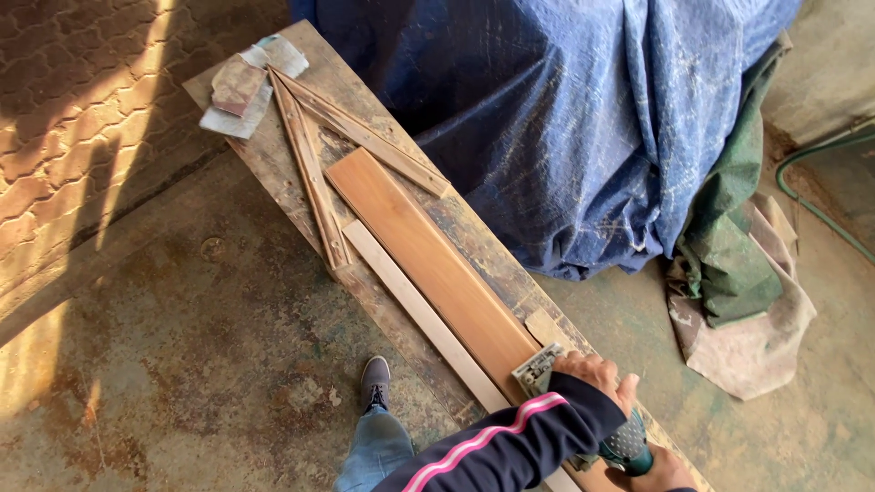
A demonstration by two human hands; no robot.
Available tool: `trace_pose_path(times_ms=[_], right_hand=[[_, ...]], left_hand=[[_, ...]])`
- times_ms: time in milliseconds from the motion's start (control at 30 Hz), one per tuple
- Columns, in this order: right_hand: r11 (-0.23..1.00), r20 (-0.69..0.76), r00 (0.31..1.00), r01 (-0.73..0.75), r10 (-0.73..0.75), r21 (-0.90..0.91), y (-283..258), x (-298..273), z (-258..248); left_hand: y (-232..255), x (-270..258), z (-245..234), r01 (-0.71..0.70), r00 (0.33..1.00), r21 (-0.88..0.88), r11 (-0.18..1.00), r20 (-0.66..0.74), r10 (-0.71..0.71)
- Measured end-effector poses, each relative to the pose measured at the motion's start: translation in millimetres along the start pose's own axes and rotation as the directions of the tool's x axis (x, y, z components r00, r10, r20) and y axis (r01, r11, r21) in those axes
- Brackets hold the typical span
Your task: Sanding long wooden planks using an orbital sander and sandpaper to smooth the surface.
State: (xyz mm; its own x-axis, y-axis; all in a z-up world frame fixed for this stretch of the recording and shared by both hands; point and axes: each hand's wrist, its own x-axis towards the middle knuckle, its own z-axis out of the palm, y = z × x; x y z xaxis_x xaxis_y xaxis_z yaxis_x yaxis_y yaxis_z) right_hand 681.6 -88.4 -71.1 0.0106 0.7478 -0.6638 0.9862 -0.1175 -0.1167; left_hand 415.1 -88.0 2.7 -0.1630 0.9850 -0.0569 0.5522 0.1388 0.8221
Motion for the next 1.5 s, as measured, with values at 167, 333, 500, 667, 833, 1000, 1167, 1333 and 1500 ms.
trace_pose_path(times_ms=[167, 333, 500, 667, 833, 1000, 1167, 1333, 1500], right_hand=[[0.993, -0.041, 0.999, 0.03, -0.035, -0.115, -127, -9, -30], [0.983, -0.03, 0.989, 0.143, -0.147, -0.116, -233, 0, -54], [0.965, -0.042, 0.977, 0.198, -0.208, -0.171, -326, 20, -64], [0.946, -0.024, 0.953, 0.296, -0.301, -0.133, -421, 31, -70], [0.918, -0.035, 0.929, 0.357, -0.368, -0.171, -516, 28, -85], [0.918, -0.027, 0.924, 0.375, -0.381, -0.133, -590, 28, -91], [0.925, 0.016, 0.935, 0.354, -0.356, -0.14, -613, 29, -88], [0.964, 0.002, 0.966, 0.26, -0.26, -0.05, -590, -1, -81], [0.954, -0.024, 0.957, 0.292, -0.291, 0.071, -520, -40, -82]], left_hand=[[-37, 36, -69, 0.031, 0.997, 0.04, 0.999, -0.07, -0.028], [-78, 77, -131, 0.082, 0.987, 0.071, 0.994, -0.141, -0.071], [-124, 120, -192, 0.164, 0.974, 0.109, 0.98, -0.174, -0.144], [-176, 157, -256, 0.196, 0.958, 0.062, 0.979, -0.223, -0.178], [-216, 190, -324, 0.212, 0.936, 0.035, 0.977, -0.295, -0.193], [-254, 218, -380, 0.263, 0.94, 0.052, 0.963, -0.24, -0.244], [-301, 241, -381, 0.01, 0.93, 0.003, 1.0, -0.366, -0.008], [-278, 194, -386, 0.022, 0.973, 0.06, 0.998, -0.232, -0.008], [-233, 148, -358, -0.008, 0.985, 0.28, 0.96, -0.166, 0.057]])
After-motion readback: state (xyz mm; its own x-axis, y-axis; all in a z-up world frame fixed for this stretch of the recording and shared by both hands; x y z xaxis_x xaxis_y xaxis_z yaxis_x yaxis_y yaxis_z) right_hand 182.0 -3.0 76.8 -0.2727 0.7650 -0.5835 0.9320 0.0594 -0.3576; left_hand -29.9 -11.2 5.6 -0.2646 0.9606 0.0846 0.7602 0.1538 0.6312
